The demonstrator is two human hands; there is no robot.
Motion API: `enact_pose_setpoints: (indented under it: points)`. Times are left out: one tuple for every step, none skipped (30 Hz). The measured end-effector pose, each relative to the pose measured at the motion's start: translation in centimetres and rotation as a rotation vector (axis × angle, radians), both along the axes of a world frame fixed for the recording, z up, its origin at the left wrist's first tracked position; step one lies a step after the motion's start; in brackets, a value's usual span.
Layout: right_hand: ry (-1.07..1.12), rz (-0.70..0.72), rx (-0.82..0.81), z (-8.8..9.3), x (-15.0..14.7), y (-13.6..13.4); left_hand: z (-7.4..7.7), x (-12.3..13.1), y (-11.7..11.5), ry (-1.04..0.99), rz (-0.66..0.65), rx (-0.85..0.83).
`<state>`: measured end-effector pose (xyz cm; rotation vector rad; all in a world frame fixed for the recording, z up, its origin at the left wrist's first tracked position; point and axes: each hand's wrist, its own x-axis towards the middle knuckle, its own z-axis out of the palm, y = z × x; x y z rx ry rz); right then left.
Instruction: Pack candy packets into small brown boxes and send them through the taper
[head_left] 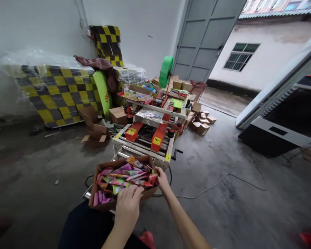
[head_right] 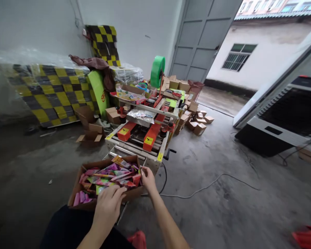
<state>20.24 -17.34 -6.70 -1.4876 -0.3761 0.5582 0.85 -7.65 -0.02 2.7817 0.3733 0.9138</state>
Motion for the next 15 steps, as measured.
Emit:
enact_pose_setpoints:
  points:
    - [-0.003,-0.009,0.008,0.6,0.2,-0.6,-0.5,-0.9,0.4,-0.074,0.067,-0.011]
    - [-0.002,-0.002,0.025,1.2,0.2,-1.2,-0.9,-1.9,1.1,-0.15,0.16,-0.027]
    - [-0.009,0.029,0.046,1.9,0.1,-1.9,-1.3,-3.1,2.1,-0.23,0.274,-0.049]
    - [-0.031,0.083,0.067,2.6,0.0,-2.5,-1.5,-4.3,3.2,-0.295,0.384,-0.082]
    - [-0.067,0.145,0.082,3.3,-0.1,-3.1,-1.6,-5.3,4.5,-0.321,0.455,-0.128]
    - [-0.114,0.207,0.089,4.1,-0.2,-3.5,-1.7,-6.3,5.7,-0.311,0.476,-0.182]
    - [-0.166,0.262,0.083,4.8,-0.3,-3.8,-1.8,-7.0,6.8,-0.279,0.45,-0.233]
    - [-0.214,0.307,0.069,5.5,-0.3,-4.1,-2.0,-7.6,7.7,-0.243,0.392,-0.27]
    - [-0.257,0.35,0.05,6.1,-0.3,-4.1,-2.1,-7.9,8.4,-0.21,0.325,-0.293]
    - [-0.301,0.399,0.022,6.8,-0.4,-4.1,-2.2,-8.0,8.9,-0.191,0.26,-0.302]
    - [-0.35,0.46,-0.018,7.3,-0.4,-4.0,-2.3,-8.0,9.2,-0.194,0.206,-0.298]
    - [-0.405,0.53,-0.065,7.9,-0.6,-3.8,-2.4,-7.9,9.4,-0.203,0.152,-0.29]
    - [-0.461,0.599,-0.12,8.3,-0.7,-3.5,-2.3,-7.7,9.6,-0.198,0.086,-0.285]
    - [-0.515,0.66,-0.181,8.8,-0.9,-3.1,-2.2,-7.5,9.7,-0.183,0.016,-0.286]
    - [-0.565,0.706,-0.242,9.1,-1.0,-2.8,-1.9,-7.3,9.9,-0.161,-0.048,-0.29]
